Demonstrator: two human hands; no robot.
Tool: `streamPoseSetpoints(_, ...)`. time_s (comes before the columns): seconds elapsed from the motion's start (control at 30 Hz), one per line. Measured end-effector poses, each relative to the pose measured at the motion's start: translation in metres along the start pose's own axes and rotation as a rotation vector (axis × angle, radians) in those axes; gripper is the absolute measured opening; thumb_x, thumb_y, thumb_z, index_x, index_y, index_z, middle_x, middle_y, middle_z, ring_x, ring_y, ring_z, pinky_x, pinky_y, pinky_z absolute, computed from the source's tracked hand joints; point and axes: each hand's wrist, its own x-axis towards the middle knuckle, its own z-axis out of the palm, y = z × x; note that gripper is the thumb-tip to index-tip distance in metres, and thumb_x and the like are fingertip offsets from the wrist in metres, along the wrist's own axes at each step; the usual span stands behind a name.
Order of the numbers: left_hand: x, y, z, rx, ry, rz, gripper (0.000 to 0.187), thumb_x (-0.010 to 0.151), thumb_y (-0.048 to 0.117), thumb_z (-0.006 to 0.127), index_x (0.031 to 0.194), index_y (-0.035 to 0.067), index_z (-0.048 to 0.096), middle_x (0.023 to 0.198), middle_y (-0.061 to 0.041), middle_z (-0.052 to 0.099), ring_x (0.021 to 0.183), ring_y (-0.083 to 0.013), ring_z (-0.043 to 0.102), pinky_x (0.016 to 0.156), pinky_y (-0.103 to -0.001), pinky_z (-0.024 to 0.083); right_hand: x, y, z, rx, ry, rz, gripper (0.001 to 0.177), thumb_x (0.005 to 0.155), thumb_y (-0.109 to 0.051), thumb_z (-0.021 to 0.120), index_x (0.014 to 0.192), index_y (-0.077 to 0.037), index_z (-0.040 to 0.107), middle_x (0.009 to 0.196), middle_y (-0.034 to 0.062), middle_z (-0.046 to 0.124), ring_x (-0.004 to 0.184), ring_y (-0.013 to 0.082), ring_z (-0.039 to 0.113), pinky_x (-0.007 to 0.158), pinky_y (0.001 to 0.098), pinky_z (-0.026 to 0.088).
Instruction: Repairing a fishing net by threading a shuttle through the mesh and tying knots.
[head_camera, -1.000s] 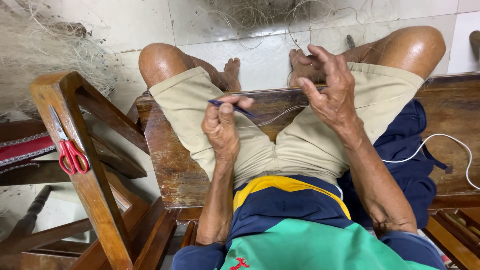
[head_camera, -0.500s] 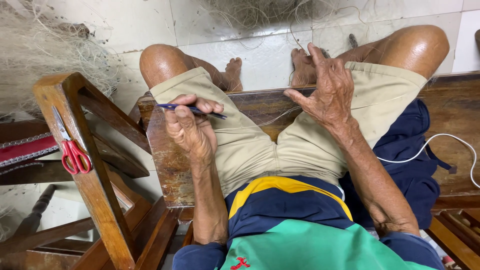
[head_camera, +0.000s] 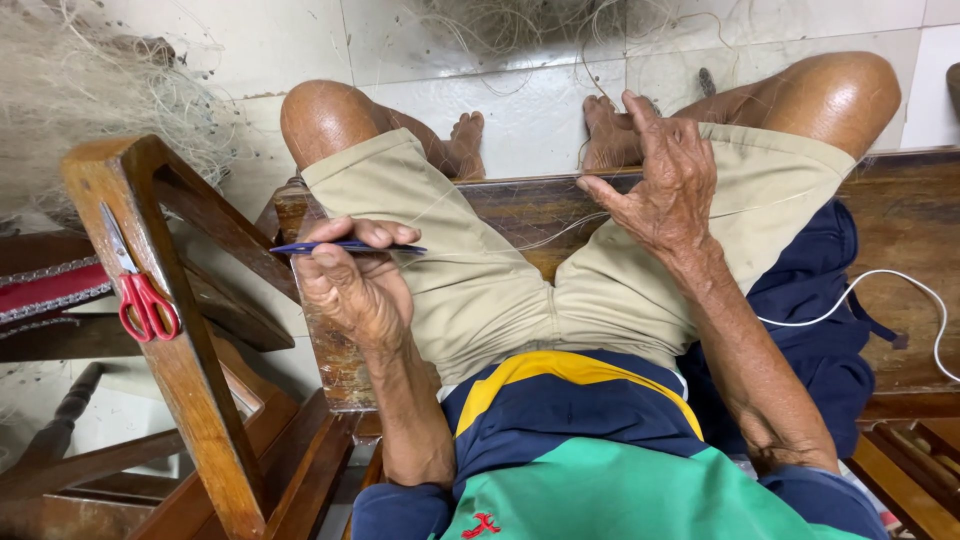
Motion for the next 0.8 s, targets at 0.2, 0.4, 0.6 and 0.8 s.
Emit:
streamPoseSetpoints(0.2, 0.009, 0.01, -0.008, 0.02, 0.044, 0.035, 0.035, 0.128, 0.045, 0.064, 0.137, 0.011, 0.065, 0.099, -0.018, 0.067, 0.086, -0.0437, 0.074, 0.082, -0.064, 0.07, 0.001, 0.0, -0.002, -0.028, 0.02, 0.018, 0.105, 0.108, -0.076, 0.096, 0.181, -0.008, 0.062, 0.161, 0.0139, 0.084, 0.119, 0.0401, 0.073, 0.091, 0.056, 0.058)
streamPoseSetpoints(0.4, 0.01, 0.005, -0.016, 0.032, 0.108, 0.022, 0.041, 0.126, 0.048, 0.065, 0.137, 0.009, 0.066, 0.095, -0.017, 0.066, 0.082, -0.0436, 0.075, 0.08, -0.062, 0.071, 0.003, -0.004, -0.005, -0.001, 0.0, 0.025, 0.103, 0.104, -0.067, 0.102, 0.179, -0.007, 0.063, 0.165, 0.0127, 0.081, 0.121, 0.0413, 0.073, 0.094, 0.0575, 0.057)
streamPoseSetpoints(0.6, 0.007, 0.006, -0.004, 0.069, 0.109, 0.007, 0.04, 0.127, 0.043, 0.066, 0.139, 0.006, 0.066, 0.093, -0.017, 0.066, 0.079, -0.0383, 0.073, 0.08, -0.056, 0.071, 0.007, -0.013, -0.009, 0.034, 0.016, 0.007, 0.092, 0.108, -0.061, 0.099, 0.175, -0.006, 0.067, 0.161, 0.0143, 0.083, 0.121, 0.0397, 0.072, 0.092, 0.0539, 0.055)
streamPoseSetpoints(0.8, -0.011, -0.017, -0.019, 0.064, -0.083, 0.045, 0.044, 0.127, 0.033, 0.061, 0.135, -0.009, 0.072, 0.087, -0.025, 0.078, 0.081, -0.0372, 0.087, 0.082, -0.053, 0.078, 0.007, -0.016, -0.004, 0.39, 0.081, 0.072, 0.08, 0.109, -0.048, 0.101, 0.172, -0.006, 0.073, 0.136, 0.0178, 0.086, 0.124, 0.0385, 0.072, 0.107, 0.0568, 0.056)
